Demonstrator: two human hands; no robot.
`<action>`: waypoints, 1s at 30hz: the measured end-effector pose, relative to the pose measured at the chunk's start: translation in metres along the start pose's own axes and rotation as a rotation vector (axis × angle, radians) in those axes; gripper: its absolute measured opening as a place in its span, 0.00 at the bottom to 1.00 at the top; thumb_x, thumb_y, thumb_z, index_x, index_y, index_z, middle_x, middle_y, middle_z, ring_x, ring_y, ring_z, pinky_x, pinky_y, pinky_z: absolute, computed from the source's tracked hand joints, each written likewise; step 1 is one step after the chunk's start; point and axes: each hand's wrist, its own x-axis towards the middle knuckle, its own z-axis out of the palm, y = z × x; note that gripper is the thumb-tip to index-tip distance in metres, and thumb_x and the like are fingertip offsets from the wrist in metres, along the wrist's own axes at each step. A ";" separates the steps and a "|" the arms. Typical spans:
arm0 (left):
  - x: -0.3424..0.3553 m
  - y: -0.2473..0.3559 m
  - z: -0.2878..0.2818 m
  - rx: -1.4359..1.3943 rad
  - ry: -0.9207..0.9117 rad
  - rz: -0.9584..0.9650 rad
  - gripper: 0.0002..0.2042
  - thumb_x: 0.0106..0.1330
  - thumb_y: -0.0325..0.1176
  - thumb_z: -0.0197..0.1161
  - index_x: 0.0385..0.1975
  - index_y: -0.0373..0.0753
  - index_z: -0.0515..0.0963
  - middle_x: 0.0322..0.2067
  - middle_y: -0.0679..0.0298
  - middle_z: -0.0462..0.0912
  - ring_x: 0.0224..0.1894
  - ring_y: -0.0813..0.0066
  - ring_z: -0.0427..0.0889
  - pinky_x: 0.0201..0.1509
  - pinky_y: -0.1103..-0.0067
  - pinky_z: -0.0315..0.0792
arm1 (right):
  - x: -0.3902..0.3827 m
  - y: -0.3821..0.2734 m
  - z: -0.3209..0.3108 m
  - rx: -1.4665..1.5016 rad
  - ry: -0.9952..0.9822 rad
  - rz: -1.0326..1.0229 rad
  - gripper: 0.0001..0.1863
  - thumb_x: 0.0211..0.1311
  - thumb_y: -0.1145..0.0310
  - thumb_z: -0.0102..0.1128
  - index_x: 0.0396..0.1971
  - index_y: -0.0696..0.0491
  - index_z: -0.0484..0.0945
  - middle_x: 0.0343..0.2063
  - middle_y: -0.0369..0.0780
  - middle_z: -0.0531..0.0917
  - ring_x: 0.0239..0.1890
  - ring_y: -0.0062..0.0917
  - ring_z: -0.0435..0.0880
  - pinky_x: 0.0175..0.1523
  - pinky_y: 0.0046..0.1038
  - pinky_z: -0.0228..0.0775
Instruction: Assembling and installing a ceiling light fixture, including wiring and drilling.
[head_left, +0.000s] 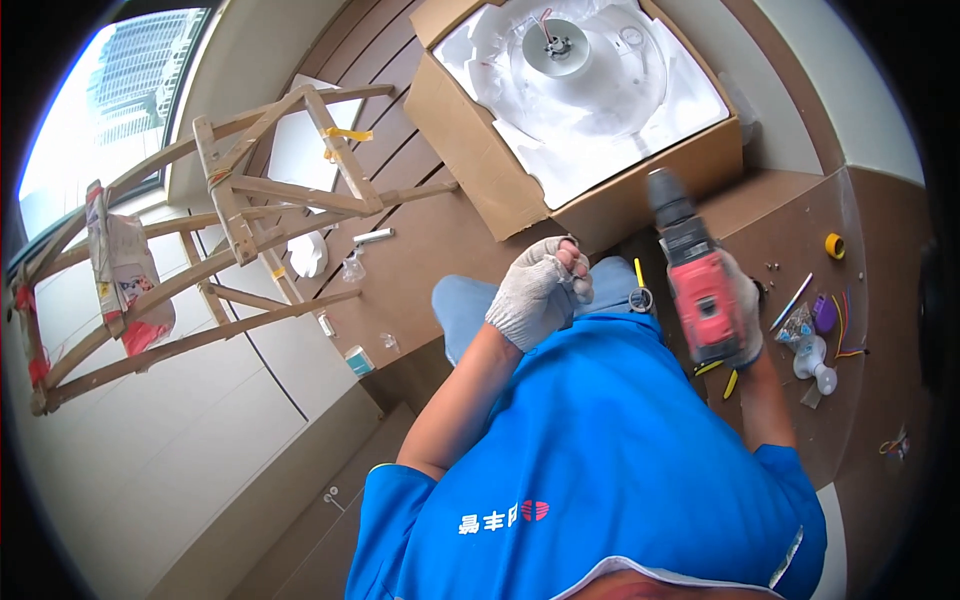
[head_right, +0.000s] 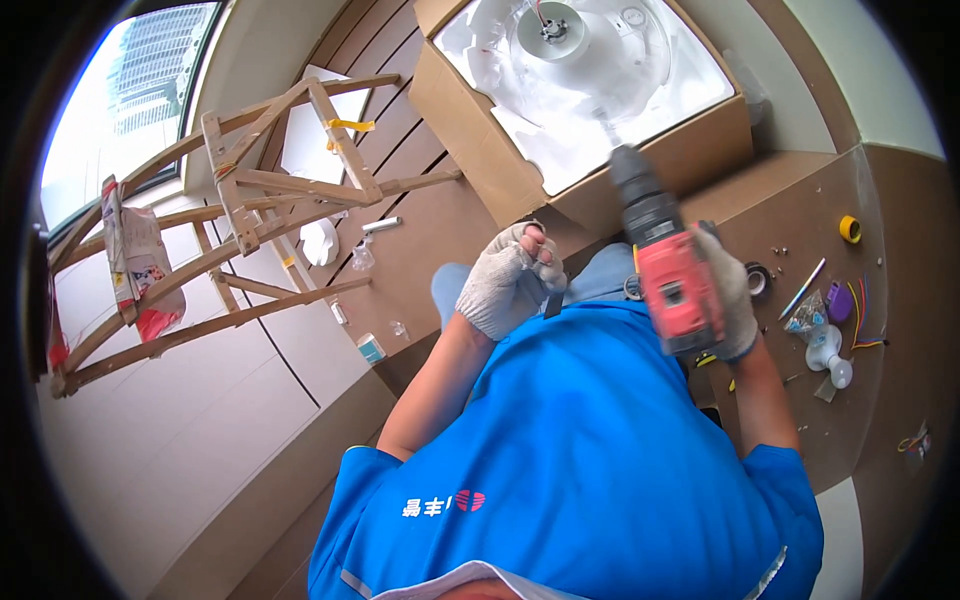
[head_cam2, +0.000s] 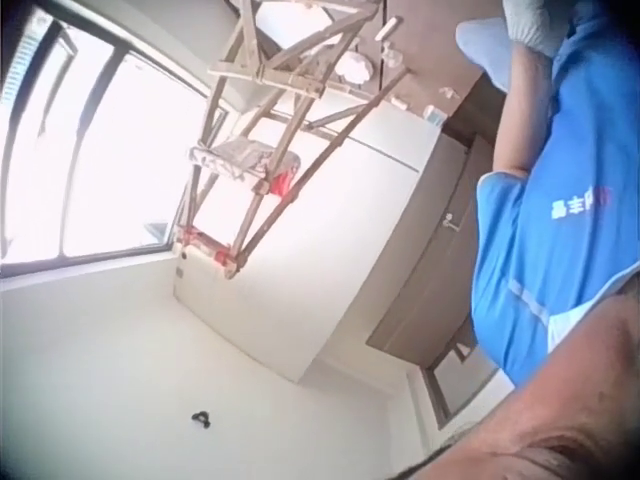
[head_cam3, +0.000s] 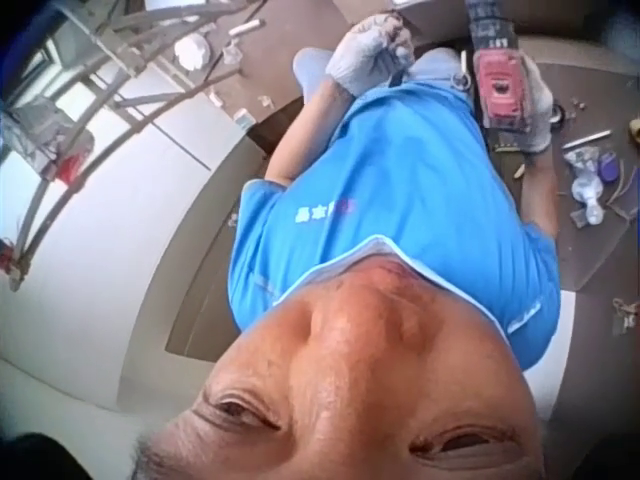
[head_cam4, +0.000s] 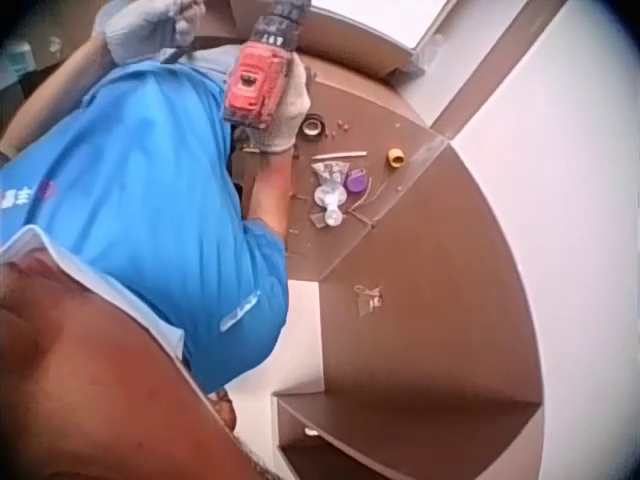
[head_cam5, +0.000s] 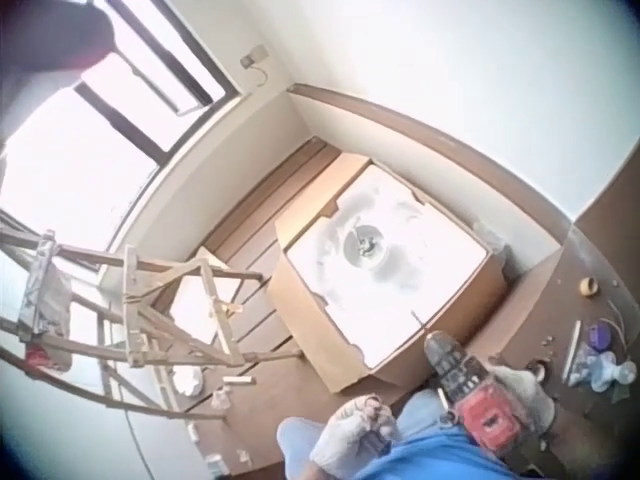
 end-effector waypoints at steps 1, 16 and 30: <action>-0.006 0.003 0.009 0.031 0.018 0.087 0.09 0.70 0.35 0.67 0.44 0.43 0.77 0.35 0.67 0.82 0.35 0.74 0.80 0.45 0.72 0.78 | 0.013 -0.016 0.013 -0.561 -0.096 -0.496 0.27 0.58 0.70 0.71 0.56 0.60 0.73 0.38 0.46 0.86 0.38 0.36 0.89 0.44 0.33 0.83; -0.017 0.040 0.023 0.082 -0.052 0.312 0.10 0.72 0.44 0.64 0.45 0.48 0.74 0.40 0.68 0.80 0.39 0.70 0.83 0.46 0.70 0.80 | 0.012 -0.025 0.046 -0.702 -0.289 -0.798 0.23 0.54 0.68 0.71 0.49 0.51 0.75 0.43 0.43 0.84 0.41 0.41 0.87 0.47 0.38 0.79; 0.093 0.085 0.039 0.051 -0.095 -0.026 0.10 0.73 0.44 0.64 0.41 0.46 0.73 0.32 0.69 0.74 0.33 0.75 0.74 0.43 0.75 0.73 | 0.025 -0.032 0.073 -0.950 0.079 -0.617 0.16 0.53 0.67 0.67 0.41 0.58 0.83 0.40 0.45 0.85 0.33 0.38 0.87 0.36 0.34 0.80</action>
